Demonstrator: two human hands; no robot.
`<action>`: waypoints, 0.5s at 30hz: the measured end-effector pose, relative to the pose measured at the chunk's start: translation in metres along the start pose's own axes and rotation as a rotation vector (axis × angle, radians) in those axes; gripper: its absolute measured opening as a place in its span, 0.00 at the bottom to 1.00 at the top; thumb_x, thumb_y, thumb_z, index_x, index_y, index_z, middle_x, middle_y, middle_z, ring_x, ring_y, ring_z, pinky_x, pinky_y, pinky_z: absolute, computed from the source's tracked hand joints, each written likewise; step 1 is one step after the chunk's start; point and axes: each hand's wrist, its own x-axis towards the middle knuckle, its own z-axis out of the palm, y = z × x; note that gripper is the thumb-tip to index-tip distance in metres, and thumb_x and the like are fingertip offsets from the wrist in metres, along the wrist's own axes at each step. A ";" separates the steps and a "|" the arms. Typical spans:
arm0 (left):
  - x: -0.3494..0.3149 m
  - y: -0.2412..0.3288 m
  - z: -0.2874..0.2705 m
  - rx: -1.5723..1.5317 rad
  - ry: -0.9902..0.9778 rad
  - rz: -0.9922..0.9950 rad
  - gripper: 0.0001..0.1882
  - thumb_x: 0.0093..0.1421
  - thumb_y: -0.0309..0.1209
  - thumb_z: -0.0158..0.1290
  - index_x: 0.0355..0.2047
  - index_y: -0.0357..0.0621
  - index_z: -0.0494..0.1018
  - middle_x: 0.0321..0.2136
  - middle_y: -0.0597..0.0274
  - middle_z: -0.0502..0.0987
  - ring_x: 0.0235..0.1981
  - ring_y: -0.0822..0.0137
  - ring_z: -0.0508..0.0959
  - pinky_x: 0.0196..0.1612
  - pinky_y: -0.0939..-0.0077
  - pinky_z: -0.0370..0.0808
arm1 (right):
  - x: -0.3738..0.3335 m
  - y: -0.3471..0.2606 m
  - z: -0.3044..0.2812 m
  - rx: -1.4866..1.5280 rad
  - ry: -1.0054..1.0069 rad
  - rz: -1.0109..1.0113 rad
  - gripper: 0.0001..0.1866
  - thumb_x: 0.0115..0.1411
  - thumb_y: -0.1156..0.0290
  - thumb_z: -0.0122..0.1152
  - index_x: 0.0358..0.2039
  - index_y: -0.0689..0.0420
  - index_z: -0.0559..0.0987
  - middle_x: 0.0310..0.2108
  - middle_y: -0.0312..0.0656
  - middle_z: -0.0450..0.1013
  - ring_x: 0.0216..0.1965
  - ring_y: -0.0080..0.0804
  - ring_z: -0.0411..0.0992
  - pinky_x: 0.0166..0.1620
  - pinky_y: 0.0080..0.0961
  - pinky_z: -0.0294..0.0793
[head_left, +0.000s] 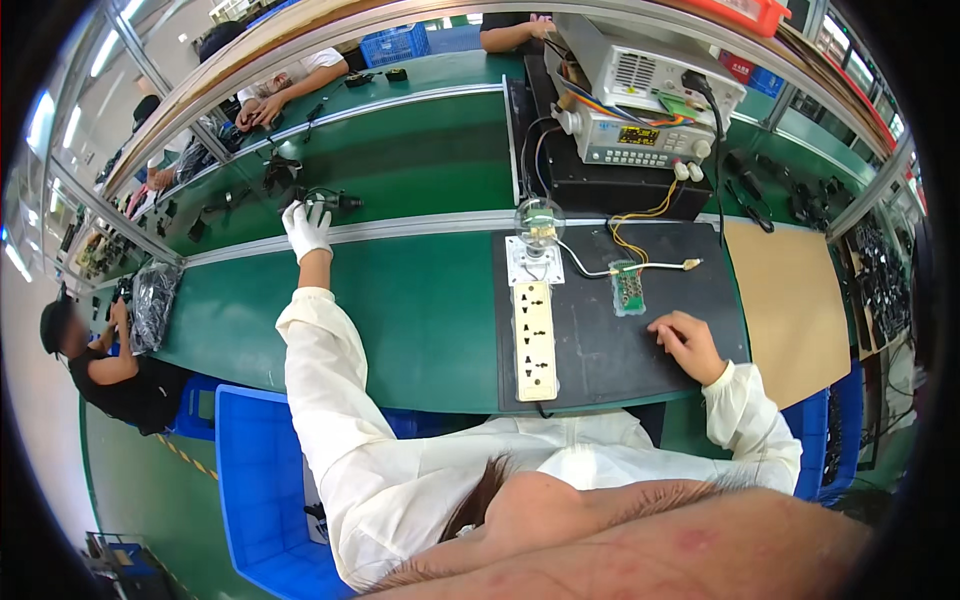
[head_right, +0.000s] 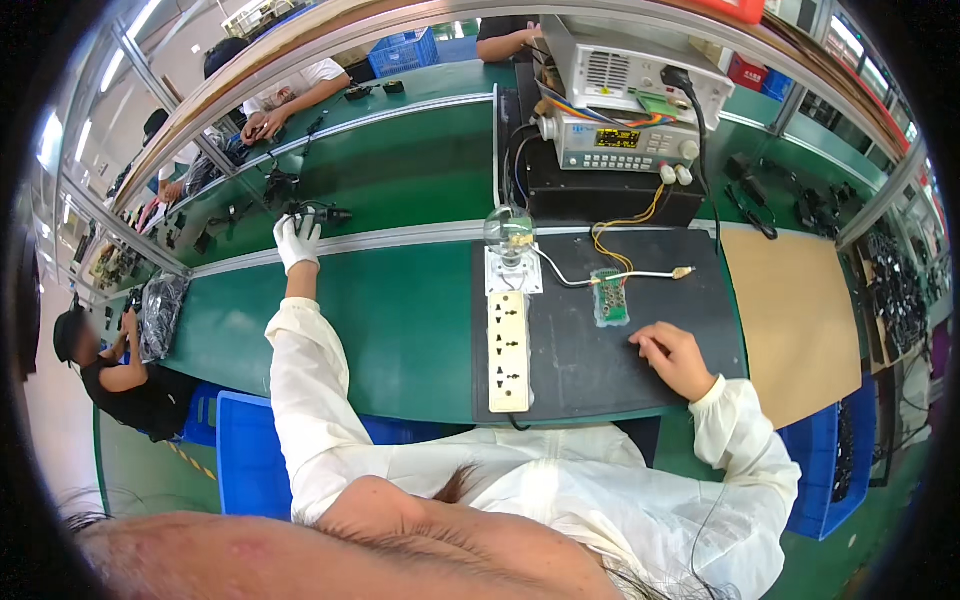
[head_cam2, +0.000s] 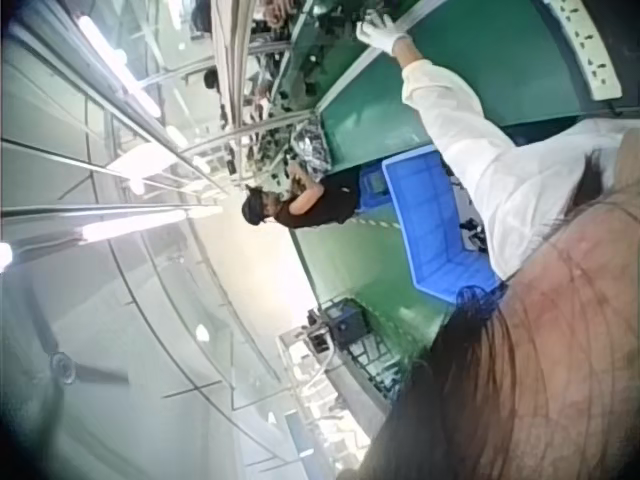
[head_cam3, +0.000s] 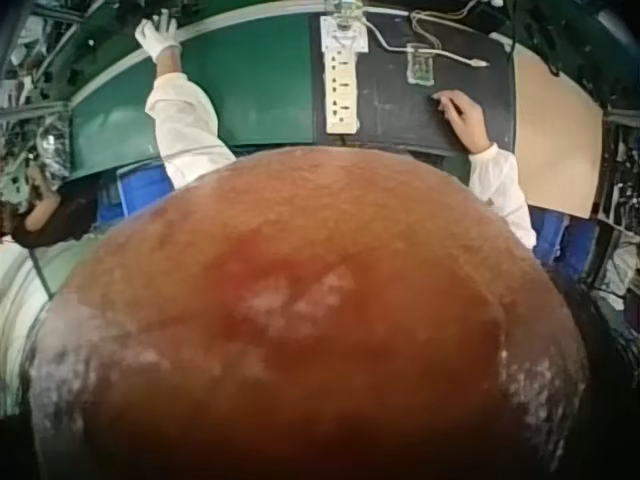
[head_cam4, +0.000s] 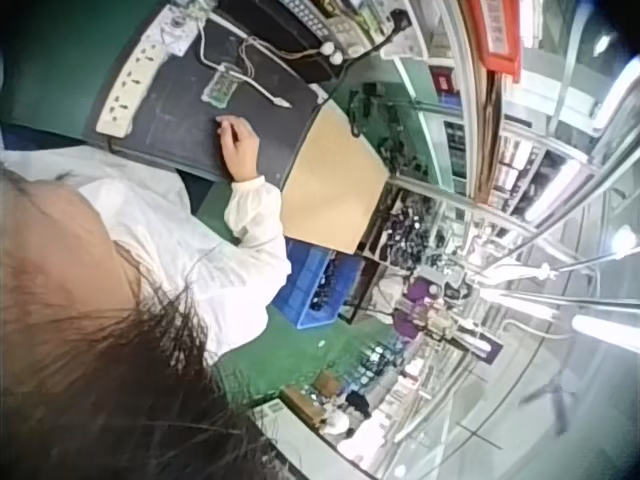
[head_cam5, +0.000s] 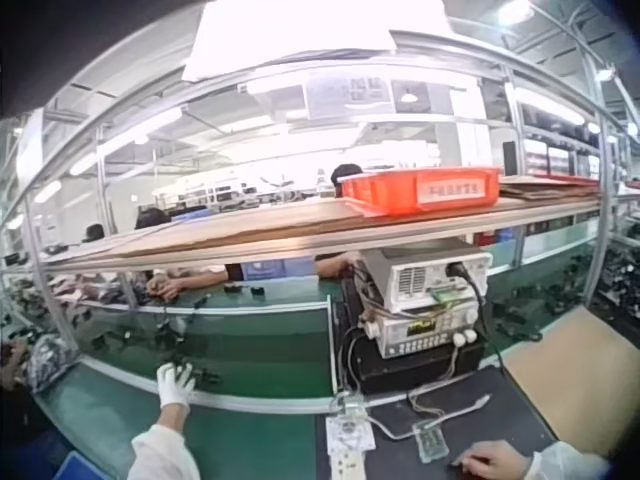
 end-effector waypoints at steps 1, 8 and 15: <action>-0.010 0.010 0.009 0.010 -0.009 -0.002 0.08 0.71 0.36 0.47 0.48 0.52 0.69 0.51 0.55 0.74 0.55 0.50 0.77 0.56 0.51 0.72 | 0.000 -0.005 -0.005 0.067 -0.021 0.031 0.06 0.65 0.78 0.56 0.37 0.63 0.81 0.28 0.39 0.73 0.28 0.25 0.73 0.32 0.20 0.72; -0.122 0.076 0.089 -0.237 -0.703 0.014 0.06 0.70 0.34 0.46 0.43 0.48 0.66 0.59 0.40 0.69 0.59 0.37 0.72 0.58 0.38 0.71 | 0.037 -0.072 -0.037 -0.060 0.012 -0.537 0.16 0.60 0.82 0.60 0.50 0.62 0.77 0.40 0.44 0.73 0.39 0.35 0.75 0.43 0.27 0.75; -0.286 0.073 0.168 -0.263 -1.115 -0.373 0.08 0.66 0.34 0.51 0.42 0.47 0.68 0.59 0.37 0.67 0.59 0.38 0.71 0.62 0.47 0.69 | 0.072 -0.141 -0.016 0.115 0.130 -0.712 0.47 0.58 0.72 0.69 0.72 0.57 0.52 0.62 0.49 0.65 0.59 0.39 0.68 0.58 0.33 0.70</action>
